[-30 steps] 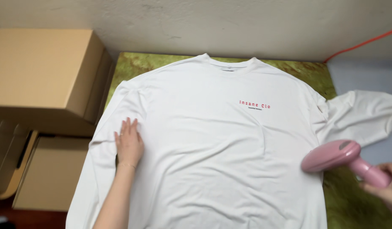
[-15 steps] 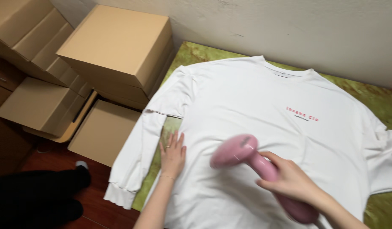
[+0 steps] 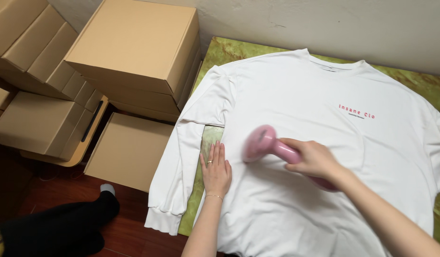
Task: The person places a folded brown garment into a plastic bag, seals it, and puts the bag into a cardboard box. They then take a white long-sleeved shirt from a hanger and use a pink handheld steamer to smooth its surface on a table.
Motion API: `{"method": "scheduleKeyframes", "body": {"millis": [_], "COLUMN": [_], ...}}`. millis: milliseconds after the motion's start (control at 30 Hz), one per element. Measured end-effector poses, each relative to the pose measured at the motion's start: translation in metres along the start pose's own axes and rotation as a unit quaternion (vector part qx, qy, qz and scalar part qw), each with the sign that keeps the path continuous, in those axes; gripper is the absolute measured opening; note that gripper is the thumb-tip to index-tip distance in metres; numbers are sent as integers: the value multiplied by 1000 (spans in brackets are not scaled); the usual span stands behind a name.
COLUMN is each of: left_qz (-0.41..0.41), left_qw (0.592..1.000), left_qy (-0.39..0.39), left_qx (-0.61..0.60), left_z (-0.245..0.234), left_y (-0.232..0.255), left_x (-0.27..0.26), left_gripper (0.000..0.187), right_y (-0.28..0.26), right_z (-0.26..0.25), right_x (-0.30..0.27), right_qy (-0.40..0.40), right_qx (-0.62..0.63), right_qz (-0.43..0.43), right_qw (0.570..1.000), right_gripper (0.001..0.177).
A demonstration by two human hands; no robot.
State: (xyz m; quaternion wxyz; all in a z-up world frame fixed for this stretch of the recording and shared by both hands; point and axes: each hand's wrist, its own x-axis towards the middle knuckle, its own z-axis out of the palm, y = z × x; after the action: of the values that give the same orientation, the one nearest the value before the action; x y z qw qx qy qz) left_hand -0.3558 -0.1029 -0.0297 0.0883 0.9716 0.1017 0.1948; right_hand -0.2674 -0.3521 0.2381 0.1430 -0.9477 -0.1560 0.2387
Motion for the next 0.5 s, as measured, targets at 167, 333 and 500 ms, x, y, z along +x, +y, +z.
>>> {"method": "scheduleKeyframes", "body": {"millis": [167,333,500], "left_qz": [8,12,8], "left_qw": [1000,1000,1000], "left_qy": [15,21,-4], "left_qx": [0,-10,19], "left_z": [-2,10,15], "left_y": [-2,-6,-8], "left_x": [0,0,1], "left_gripper": [69,72,72], "right_y": [85,208,348], "right_z": [-27,-34,-27], "right_x": [-55,-121,-191], "right_qy": [-35,-33,6], "right_qx": [-36,-30,1], "right_qz": [124,245,281], "right_qw": [991,969,960], "right_gripper": [81,87,93]}}
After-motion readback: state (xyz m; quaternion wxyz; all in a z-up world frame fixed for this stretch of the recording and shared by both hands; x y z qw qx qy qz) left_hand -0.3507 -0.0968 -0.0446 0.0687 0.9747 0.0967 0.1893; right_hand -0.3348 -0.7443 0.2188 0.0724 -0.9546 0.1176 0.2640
